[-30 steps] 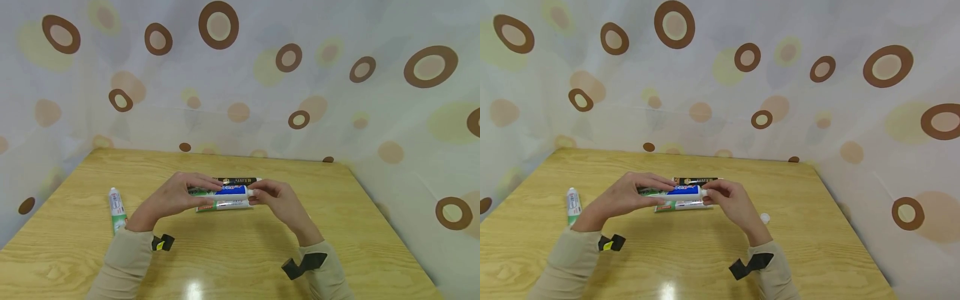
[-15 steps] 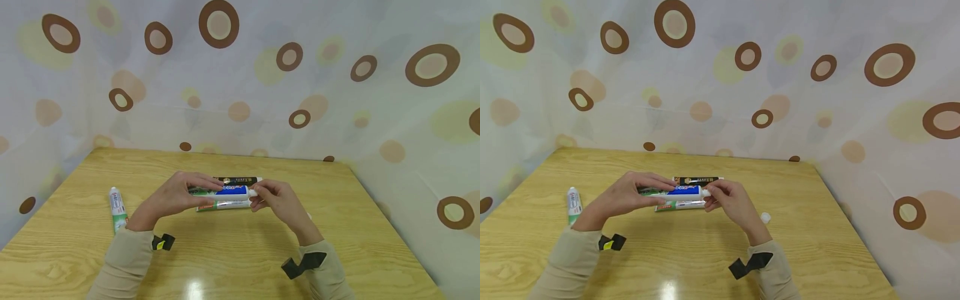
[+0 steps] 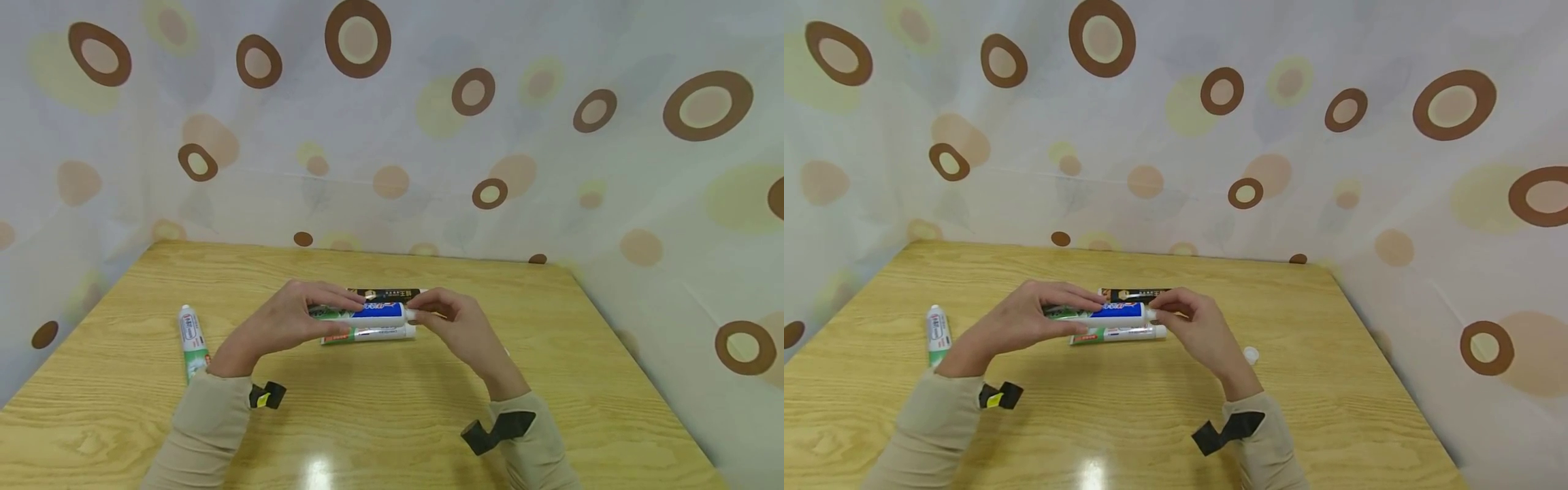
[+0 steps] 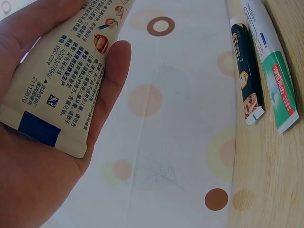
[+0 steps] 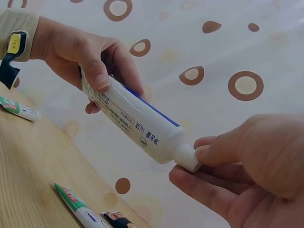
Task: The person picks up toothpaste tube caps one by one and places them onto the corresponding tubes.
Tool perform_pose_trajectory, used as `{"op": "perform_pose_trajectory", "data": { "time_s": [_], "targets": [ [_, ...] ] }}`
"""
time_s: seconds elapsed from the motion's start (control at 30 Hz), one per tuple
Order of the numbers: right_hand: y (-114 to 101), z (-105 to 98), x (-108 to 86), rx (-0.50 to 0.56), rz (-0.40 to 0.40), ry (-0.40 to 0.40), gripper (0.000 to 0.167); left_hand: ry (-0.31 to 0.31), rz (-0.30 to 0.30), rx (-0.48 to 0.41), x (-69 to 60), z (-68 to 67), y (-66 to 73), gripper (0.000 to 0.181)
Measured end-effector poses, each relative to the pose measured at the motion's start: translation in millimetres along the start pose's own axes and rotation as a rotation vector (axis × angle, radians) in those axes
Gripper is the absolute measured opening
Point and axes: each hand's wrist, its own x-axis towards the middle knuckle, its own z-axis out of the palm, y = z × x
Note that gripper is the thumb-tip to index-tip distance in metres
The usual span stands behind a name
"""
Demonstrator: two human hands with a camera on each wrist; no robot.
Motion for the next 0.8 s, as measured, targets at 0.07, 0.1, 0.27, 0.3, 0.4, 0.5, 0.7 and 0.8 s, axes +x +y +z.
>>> {"op": "perform_pose_trajectory", "data": {
  "time_s": [0.07, 0.1, 0.27, 0.3, 0.4, 0.5, 0.7, 0.8],
  "targets": [
    [-0.9, -0.3, 0.3, 0.017, 0.012, 0.003, 0.015, 0.003, 0.007, 0.001, 0.4, -0.4, 0.5, 0.031],
    [-1.2, -0.5, 0.2, 0.033, 0.019, 0.002, 0.015, 0.004, 0.008, 0.004, 0.4, -0.5, 0.7, 0.03],
    [-3.2, -1.0, -0.5, 0.1, 0.044, -0.008, 0.017, 0.002, 0.002, 0.008, -0.5, -0.7, 2.4, 0.03],
    [-3.6, -1.0, -0.8, 0.107, 0.047, -0.008, 0.018, 0.002, -0.003, 0.009, -0.6, -0.6, 2.7, 0.03],
    [-4.9, -1.1, -1.4, 0.088, 0.053, 0.003, 0.019, 0.003, -0.011, 0.009, -0.3, -0.4, 3.7, 0.031],
    [-6.2, -1.1, -1.9, 0.026, 0.046, 0.014, 0.017, 0.005, -0.014, 0.013, 0.2, -0.3, 4.2, 0.031],
    [-7.4, -1.8, -3.0, -0.024, 0.014, 0.006, 0.015, 0.011, -0.011, 0.02, -0.1, -0.7, 4.7, 0.032],
    [-5.1, -1.7, -3.3, 0.007, 0.011, -0.008, 0.015, 0.013, -0.008, 0.016, -1.0, -0.3, 4.6, 0.032]
  ]
}}
